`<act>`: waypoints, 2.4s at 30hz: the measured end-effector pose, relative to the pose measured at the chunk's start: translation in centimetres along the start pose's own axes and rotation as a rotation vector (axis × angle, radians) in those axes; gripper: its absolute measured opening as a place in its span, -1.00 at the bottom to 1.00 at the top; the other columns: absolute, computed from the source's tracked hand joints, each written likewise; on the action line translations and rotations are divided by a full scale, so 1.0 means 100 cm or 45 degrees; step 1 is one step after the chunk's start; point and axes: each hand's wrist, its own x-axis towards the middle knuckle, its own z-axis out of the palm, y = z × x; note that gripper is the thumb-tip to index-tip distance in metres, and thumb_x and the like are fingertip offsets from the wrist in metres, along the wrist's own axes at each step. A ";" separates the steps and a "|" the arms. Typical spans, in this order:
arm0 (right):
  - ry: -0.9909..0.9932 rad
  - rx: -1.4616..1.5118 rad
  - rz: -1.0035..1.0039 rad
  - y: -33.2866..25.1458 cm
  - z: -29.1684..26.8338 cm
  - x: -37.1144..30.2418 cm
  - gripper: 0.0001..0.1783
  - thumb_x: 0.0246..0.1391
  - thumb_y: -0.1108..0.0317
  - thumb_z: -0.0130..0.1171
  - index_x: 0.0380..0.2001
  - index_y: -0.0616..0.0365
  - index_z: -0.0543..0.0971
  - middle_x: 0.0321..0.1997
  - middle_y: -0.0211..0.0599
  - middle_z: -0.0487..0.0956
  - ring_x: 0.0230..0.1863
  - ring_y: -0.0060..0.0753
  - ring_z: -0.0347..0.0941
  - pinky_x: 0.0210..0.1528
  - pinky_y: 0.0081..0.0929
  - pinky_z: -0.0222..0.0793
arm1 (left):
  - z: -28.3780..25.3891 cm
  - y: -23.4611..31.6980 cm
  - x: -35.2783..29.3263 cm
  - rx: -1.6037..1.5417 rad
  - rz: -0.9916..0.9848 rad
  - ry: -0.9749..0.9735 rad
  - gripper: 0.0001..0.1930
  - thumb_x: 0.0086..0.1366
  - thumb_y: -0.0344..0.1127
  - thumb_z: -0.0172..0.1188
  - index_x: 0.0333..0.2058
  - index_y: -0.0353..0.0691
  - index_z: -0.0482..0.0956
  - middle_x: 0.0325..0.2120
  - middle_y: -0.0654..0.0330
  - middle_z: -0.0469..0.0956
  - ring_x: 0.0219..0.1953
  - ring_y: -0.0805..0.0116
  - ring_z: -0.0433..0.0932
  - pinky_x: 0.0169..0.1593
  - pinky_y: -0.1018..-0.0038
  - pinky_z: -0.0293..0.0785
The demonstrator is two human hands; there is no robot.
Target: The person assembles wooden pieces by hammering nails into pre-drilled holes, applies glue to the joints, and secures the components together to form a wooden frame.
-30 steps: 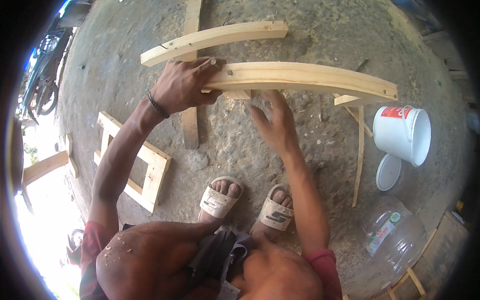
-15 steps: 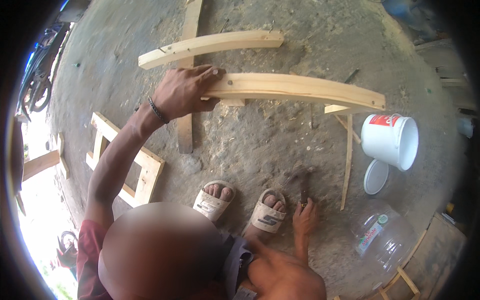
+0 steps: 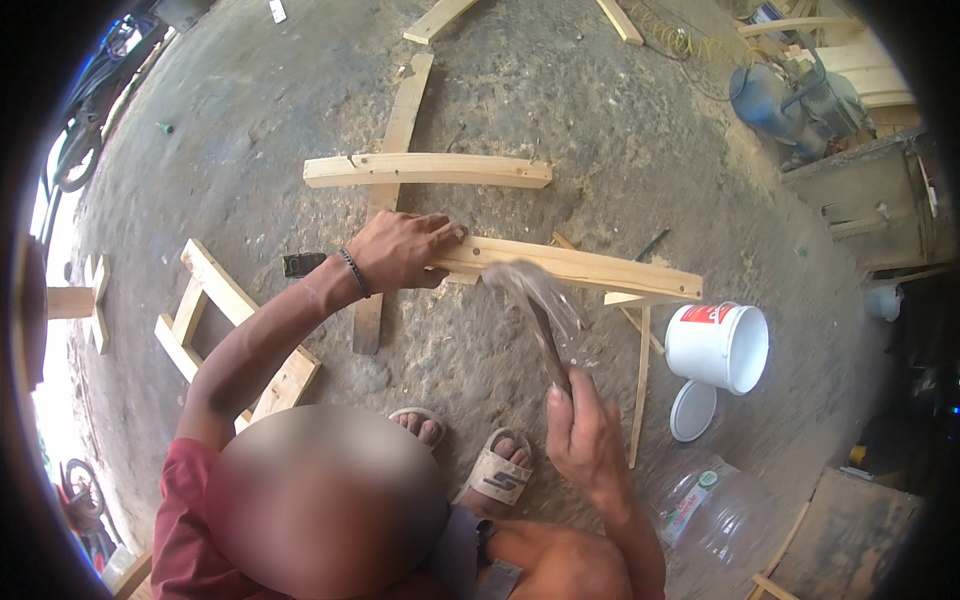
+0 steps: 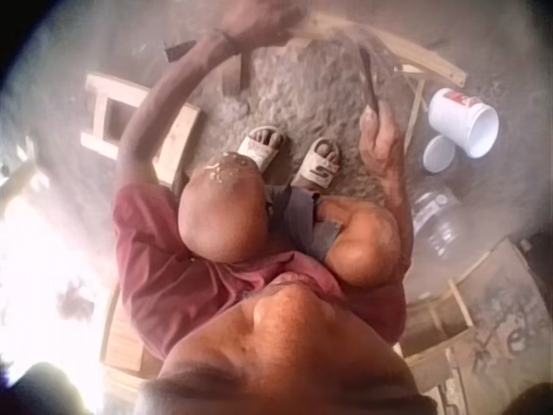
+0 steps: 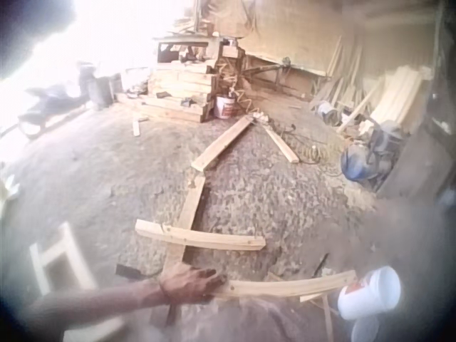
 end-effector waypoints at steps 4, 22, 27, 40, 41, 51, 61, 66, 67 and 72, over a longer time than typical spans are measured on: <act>0.049 -0.038 -0.101 -0.022 0.014 0.033 -0.72 0.30 0.37 -0.03 -0.02 0.30 0.44 -0.54 0.11 0.54 -0.48 0.27 0.55 -0.49 -0.04 0.38 | 0.001 -0.004 -0.010 0.031 -0.012 0.016 -0.52 0.04 -0.14 0.33 -0.07 -0.18 0.49 -0.31 0.15 0.56 -0.30 0.10 0.64 -0.33 0.22 0.59; 0.128 0.000 -0.233 0.007 0.020 0.044 -0.72 0.33 0.20 -0.03 -0.09 0.17 0.48 -0.43 -0.22 0.56 -0.53 -0.21 0.49 -0.55 -0.27 0.37 | -0.002 0.000 0.000 0.010 -0.006 -0.002 -0.46 0.05 -0.15 0.36 0.01 -0.17 0.48 -0.27 0.16 0.58 -0.35 0.13 0.65 -0.34 0.25 0.61; 0.210 -0.086 -0.145 -0.012 0.005 0.048 -0.73 0.31 0.30 0.01 -0.08 0.27 0.51 -0.48 -0.17 0.56 -0.47 -0.25 0.53 -0.44 -0.28 0.40 | 0.003 -0.003 -0.010 0.018 -0.023 -0.043 -0.46 0.03 -0.15 0.37 0.00 -0.18 0.48 -0.26 0.15 0.59 -0.36 0.14 0.66 -0.37 0.25 0.60; 0.050 -0.322 -0.048 0.003 0.015 0.063 -0.78 0.26 0.30 0.09 -0.21 0.26 0.52 -0.50 0.01 0.54 -0.52 0.10 0.49 -0.47 -0.14 0.40 | 0.000 -0.002 0.002 0.008 -0.040 -0.023 -0.47 -0.01 -0.20 0.36 -0.03 -0.22 0.52 -0.34 0.17 0.61 -0.42 0.16 0.65 -0.42 0.28 0.59; 0.093 -0.319 -0.079 -0.009 0.002 0.068 -0.77 0.27 0.30 0.08 -0.19 0.28 0.51 -0.48 0.01 0.55 -0.52 0.06 0.51 -0.47 -0.13 0.40 | -0.001 -0.006 0.005 0.011 -0.055 -0.024 -0.48 -0.01 -0.20 0.35 -0.04 -0.22 0.52 -0.34 0.17 0.61 -0.42 0.16 0.65 -0.42 0.28 0.59; 0.372 -0.149 -0.557 -0.011 -0.009 0.046 -0.70 0.32 0.14 0.01 -0.25 0.20 0.47 -0.59 -0.26 0.47 -0.67 -0.30 0.35 -0.61 -0.40 0.26 | 0.005 -0.004 -0.007 0.053 0.021 0.073 -0.44 -0.01 -0.15 0.40 0.00 -0.18 0.51 -0.33 0.15 0.63 -0.40 0.19 0.67 -0.38 0.30 0.63; 0.671 0.175 -0.616 -0.058 -0.021 0.055 -0.68 0.44 0.19 -0.17 -0.11 0.29 0.38 -0.66 -0.58 0.23 -0.68 -0.78 0.15 -0.67 -0.74 0.07 | 0.006 -0.005 -0.011 0.023 -0.021 0.036 -0.54 0.00 -0.21 0.35 -0.11 -0.25 0.51 -0.34 0.12 0.61 -0.37 0.10 0.66 -0.33 0.27 0.60; -0.053 -0.582 -0.106 -0.006 0.024 0.056 -0.70 0.32 0.24 0.00 -0.15 0.31 0.38 -0.59 0.18 0.55 -0.57 0.34 0.51 -0.56 0.11 0.40 | 0.001 -0.001 -0.007 0.000 -0.030 -0.026 -0.56 0.02 -0.22 0.33 -0.13 -0.27 0.49 -0.35 0.08 0.60 -0.36 0.08 0.66 -0.32 0.22 0.59; -0.085 -0.554 -0.067 -0.007 0.026 0.057 -0.69 0.31 0.23 0.01 -0.13 0.32 0.38 -0.58 0.23 0.54 -0.52 0.38 0.51 -0.51 0.16 0.40 | 0.000 -0.002 -0.007 -0.016 -0.035 -0.035 -0.56 0.02 -0.22 0.33 -0.13 -0.27 0.49 -0.35 0.08 0.60 -0.36 0.07 0.66 -0.31 0.21 0.59; -0.185 -0.514 0.018 -0.007 0.031 0.055 -0.65 0.31 0.21 0.02 -0.08 0.34 0.38 -0.56 0.32 0.53 -0.44 0.46 0.51 -0.44 0.22 0.42 | -0.001 -0.001 -0.010 -0.024 -0.021 -0.073 -0.48 -0.03 -0.26 0.35 -0.07 -0.28 0.46 -0.30 0.05 0.61 -0.30 0.04 0.65 -0.25 0.22 0.59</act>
